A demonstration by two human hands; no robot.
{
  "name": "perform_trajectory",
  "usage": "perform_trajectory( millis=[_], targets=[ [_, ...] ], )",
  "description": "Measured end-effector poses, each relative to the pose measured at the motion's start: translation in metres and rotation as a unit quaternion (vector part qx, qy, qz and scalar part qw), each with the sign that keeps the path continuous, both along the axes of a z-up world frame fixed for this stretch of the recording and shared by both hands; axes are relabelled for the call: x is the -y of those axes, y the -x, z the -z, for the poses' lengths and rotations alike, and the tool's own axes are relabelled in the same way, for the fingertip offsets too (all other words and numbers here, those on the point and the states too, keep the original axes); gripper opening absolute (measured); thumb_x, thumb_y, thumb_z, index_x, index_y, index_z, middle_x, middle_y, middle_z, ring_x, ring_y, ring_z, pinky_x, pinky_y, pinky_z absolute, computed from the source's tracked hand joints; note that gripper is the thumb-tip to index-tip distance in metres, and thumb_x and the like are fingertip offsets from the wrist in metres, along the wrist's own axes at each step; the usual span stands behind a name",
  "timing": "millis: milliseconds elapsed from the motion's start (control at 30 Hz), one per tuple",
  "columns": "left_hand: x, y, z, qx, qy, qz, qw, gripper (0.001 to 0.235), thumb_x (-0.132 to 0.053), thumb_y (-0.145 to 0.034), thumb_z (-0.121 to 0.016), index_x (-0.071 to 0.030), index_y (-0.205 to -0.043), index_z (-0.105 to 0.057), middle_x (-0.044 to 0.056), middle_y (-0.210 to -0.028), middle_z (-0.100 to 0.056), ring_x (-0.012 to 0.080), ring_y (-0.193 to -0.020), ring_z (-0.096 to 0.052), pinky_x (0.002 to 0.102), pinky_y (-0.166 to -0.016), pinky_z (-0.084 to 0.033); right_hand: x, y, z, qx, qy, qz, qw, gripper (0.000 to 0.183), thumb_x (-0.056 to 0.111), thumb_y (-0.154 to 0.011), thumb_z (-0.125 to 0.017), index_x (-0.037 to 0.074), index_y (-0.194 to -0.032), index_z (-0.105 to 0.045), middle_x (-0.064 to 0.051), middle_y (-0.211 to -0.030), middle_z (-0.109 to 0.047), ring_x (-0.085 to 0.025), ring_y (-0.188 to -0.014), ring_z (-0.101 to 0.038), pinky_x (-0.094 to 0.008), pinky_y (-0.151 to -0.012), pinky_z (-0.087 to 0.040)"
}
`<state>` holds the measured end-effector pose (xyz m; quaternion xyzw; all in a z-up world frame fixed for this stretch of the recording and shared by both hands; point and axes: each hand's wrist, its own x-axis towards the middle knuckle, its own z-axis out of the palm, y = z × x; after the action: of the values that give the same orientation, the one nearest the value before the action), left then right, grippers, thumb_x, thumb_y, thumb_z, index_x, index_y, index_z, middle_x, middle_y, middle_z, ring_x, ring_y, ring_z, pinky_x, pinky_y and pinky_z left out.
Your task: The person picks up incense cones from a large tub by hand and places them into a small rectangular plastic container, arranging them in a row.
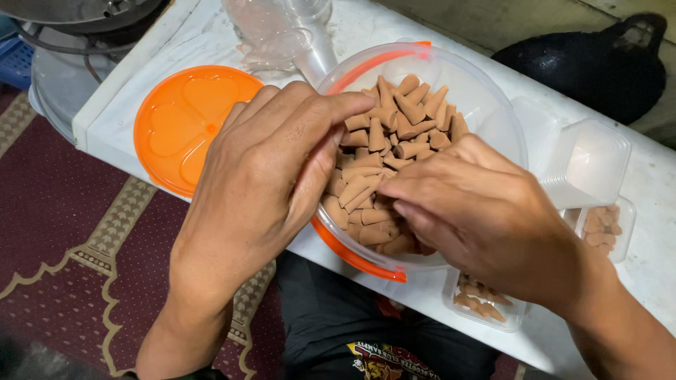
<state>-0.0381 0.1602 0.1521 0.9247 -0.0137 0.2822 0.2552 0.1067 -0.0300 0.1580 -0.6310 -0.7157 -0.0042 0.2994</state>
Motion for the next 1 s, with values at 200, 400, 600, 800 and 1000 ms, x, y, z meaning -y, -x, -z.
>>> perform_trajectory(
  millis=[200,400,600,800,1000],
  targets=[
    [-0.003,0.000,0.006,0.007,0.003,0.013,1.000,0.033,0.002,-0.104,-0.054,-0.009,-0.135,-0.057,0.010,-0.111,-0.065,0.0340,-0.094,-0.058,0.044,-0.083,-0.043,-0.026,-0.001,0.016,0.056,0.064,-0.007,0.996,0.031,0.001,-0.101,-0.054,0.005,-0.131,-0.063,-0.008,-0.128,-0.069,-0.030,-0.080,-0.048,-0.041,-0.080,-0.046],
    [-0.003,0.001,0.007,-0.008,-0.006,0.005,1.000,0.028,-0.006,-0.107,-0.053,-0.010,-0.135,-0.060,0.009,-0.103,-0.062,0.0327,-0.090,-0.055,0.044,-0.079,-0.039,-0.020,-0.008,0.010,0.043,0.060,-0.002,0.997,0.022,0.003,-0.098,-0.061,0.003,-0.120,-0.067,-0.010,-0.116,-0.071,-0.031,-0.089,-0.056,-0.043,-0.087,-0.048],
    [0.005,-0.001,0.003,-0.004,-0.010,0.027,1.000,0.025,-0.012,-0.109,-0.051,-0.007,-0.132,-0.061,0.010,-0.108,-0.064,0.0324,-0.093,-0.056,0.043,-0.083,-0.039,0.021,-0.022,-0.001,0.074,0.030,0.080,0.994,0.024,0.001,-0.096,-0.073,-0.003,-0.119,-0.070,-0.019,-0.110,-0.070,-0.031,-0.092,-0.065,-0.041,-0.085,-0.049],
    [0.019,-0.019,0.010,-0.051,-0.039,0.049,0.997,0.026,-0.015,-0.095,-0.071,-0.014,-0.121,-0.065,0.011,-0.114,-0.065,0.0566,-0.129,-0.056,0.057,-0.094,-0.045,0.043,-0.021,0.000,0.071,0.019,0.113,0.991,0.021,-0.002,-0.098,-0.068,-0.009,-0.118,-0.068,-0.018,-0.106,-0.074,-0.034,-0.095,-0.070,-0.043,-0.084,-0.048],
    [0.033,-0.036,0.020,-0.124,-0.119,0.029,0.985,0.017,-0.010,-0.080,-0.077,-0.008,-0.079,-0.061,0.012,-0.083,-0.064,0.0403,-0.081,-0.060,0.053,-0.067,-0.045,0.058,-0.020,0.002,0.057,0.010,0.132,0.990,0.021,-0.003,-0.099,-0.065,-0.009,-0.119,-0.069,-0.017,-0.097,-0.071,-0.032,-0.085,-0.066,-0.042,-0.077,-0.044]
  ],
)
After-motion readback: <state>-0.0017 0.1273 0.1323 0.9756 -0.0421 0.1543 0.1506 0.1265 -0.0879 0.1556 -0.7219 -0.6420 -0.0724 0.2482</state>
